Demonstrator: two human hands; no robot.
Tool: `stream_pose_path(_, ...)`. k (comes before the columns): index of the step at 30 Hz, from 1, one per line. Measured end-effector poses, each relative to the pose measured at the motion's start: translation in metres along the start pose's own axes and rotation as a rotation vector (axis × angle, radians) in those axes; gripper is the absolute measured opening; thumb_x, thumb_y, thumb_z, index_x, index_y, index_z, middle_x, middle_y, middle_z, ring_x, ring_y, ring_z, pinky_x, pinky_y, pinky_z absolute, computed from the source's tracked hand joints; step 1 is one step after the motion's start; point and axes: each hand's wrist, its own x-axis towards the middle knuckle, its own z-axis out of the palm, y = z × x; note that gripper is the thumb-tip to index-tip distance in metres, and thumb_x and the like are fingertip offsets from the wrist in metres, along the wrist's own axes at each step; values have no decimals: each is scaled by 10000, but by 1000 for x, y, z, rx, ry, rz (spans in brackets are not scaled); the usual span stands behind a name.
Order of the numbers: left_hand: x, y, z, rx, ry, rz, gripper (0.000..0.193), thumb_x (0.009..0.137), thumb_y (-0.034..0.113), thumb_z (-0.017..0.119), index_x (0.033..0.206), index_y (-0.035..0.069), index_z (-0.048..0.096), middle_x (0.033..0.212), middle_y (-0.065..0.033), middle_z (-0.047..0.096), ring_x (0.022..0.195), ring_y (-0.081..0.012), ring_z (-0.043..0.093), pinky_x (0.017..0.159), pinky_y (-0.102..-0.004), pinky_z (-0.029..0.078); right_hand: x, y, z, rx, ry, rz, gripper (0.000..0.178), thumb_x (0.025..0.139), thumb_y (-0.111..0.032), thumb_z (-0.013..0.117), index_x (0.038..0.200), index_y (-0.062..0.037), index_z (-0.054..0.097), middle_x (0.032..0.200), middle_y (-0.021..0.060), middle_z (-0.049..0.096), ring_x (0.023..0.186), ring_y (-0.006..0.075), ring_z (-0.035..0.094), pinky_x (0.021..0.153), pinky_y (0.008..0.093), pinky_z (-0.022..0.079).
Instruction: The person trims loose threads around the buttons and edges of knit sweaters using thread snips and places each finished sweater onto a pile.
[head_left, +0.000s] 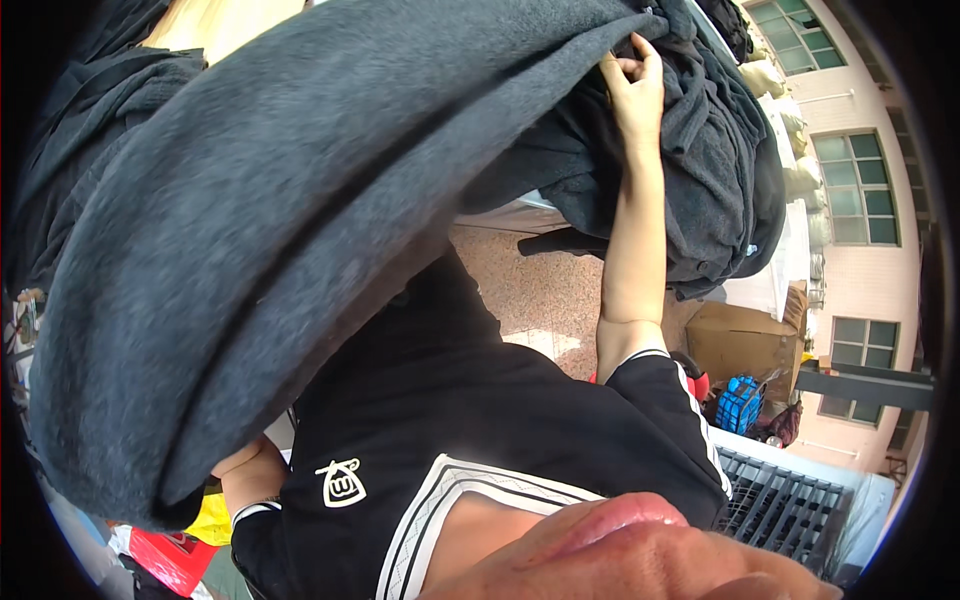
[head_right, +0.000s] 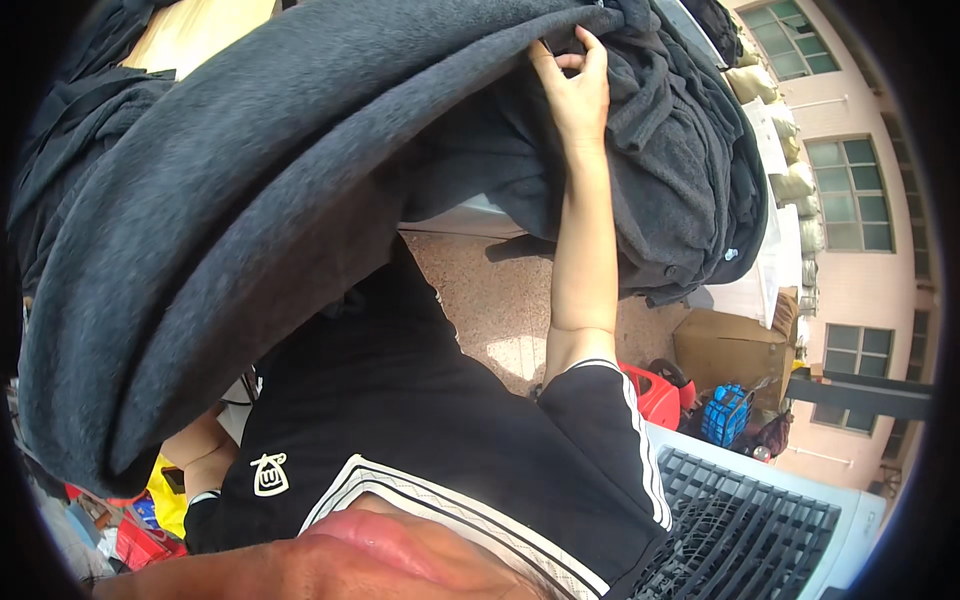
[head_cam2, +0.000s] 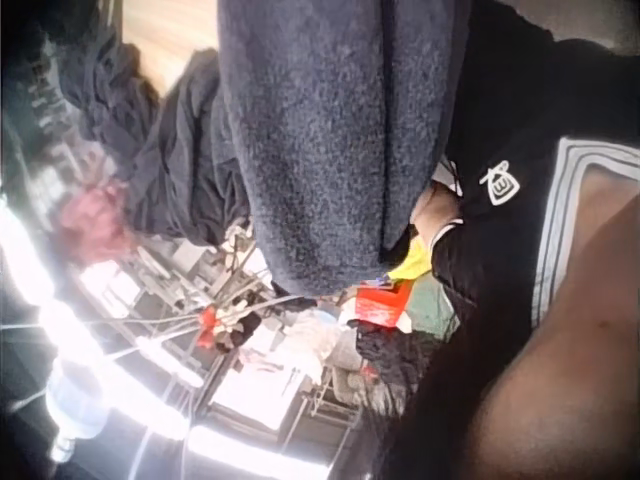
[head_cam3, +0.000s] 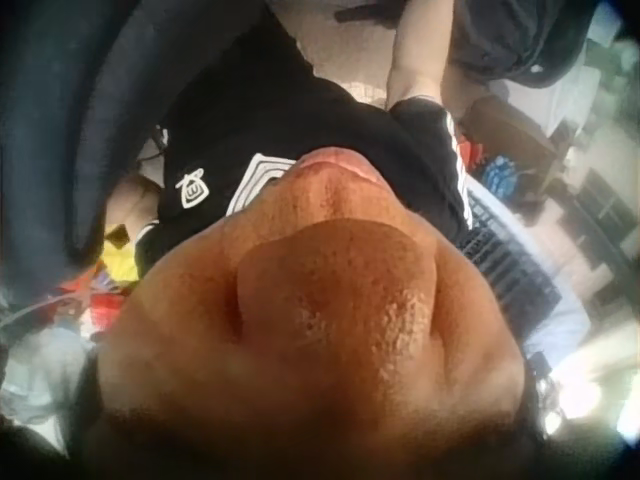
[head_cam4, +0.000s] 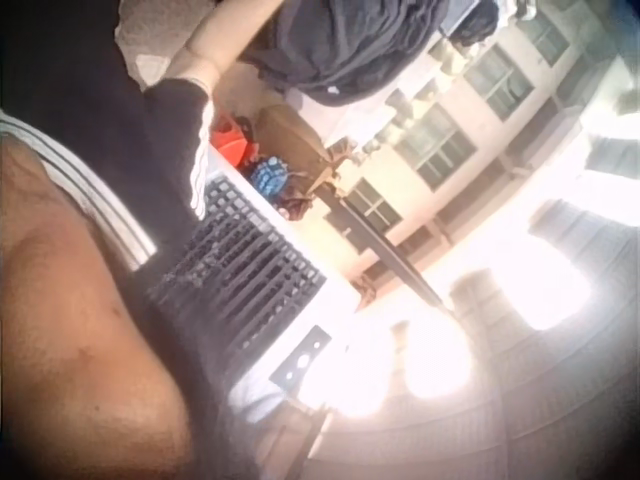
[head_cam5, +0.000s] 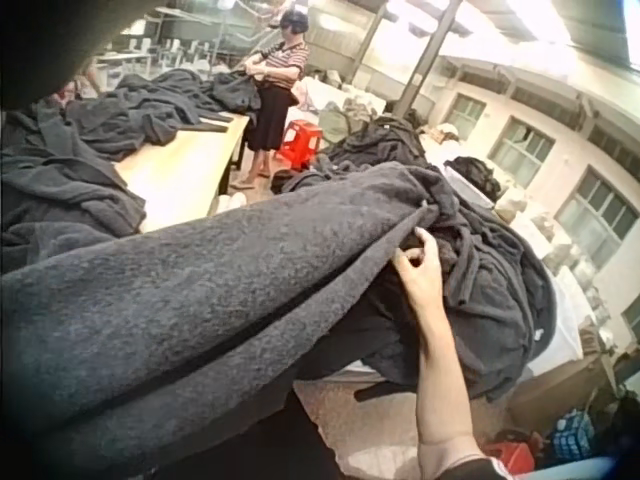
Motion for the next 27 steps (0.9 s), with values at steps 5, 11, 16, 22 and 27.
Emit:
stream_pose_path(5, -6, 8, -9, 119, -63, -38, 410, 754, 129, 604, 1091, -101, 559, 1049, -139, 615, 984, -226, 591, 900, -326, 451, 0, -5, 25, 1130, -118, 317, 535, 897, -172, 674, 1328, 16, 418, 826, 78, 658, 497, 89, 533, 363, 223, 371)
stream_pose_path(11, -5, 21, -29, 342, -180, -145, 274, 837, 131, 599, 1013, -79, 597, 981, -93, 623, 927, -175, 588, 852, -296, 456, -17, -71, 45, 981, -204, 167, 340, 905, -97, 619, 1234, -48, 550, 934, 13, 636, 441, 27, 383, 384, 158, 260)
stream_pose_path(16, 19, 2, -24, 673, -132, -347, 206, 914, 138, 590, 985, -54, 617, 949, -56, 626, 908, -126, 577, 843, -263, 441, -83, -107, 50, 884, -755, -87, 308, 827, -108, 730, 1097, -23, 610, 860, 41, 638, 734, 89, 604, 634, 246, 483)
stream_pose_path(22, 79, -56, 19, 529, 44, -303, 504, 918, 244, 630, 1350, 26, 490, 1177, -92, 585, 992, -132, 557, 861, -264, 438, -135, -133, 52, 748, -1339, -350, 421, 796, -124, 733, 1158, 39, 593, 945, 162, 687, 835, 181, 656, 757, 306, 507)
stream_pose_path(27, 91, -118, 37, 674, -72, -265, 666, 805, 174, 694, 1405, 39, 438, 1159, -145, 580, 852, -101, 523, 762, -263, 463, -155, -131, 56, 496, -1539, -410, 418, 797, -168, 693, 1179, -17, 616, 986, 192, 686, 882, 314, 673, 760, 383, 512)
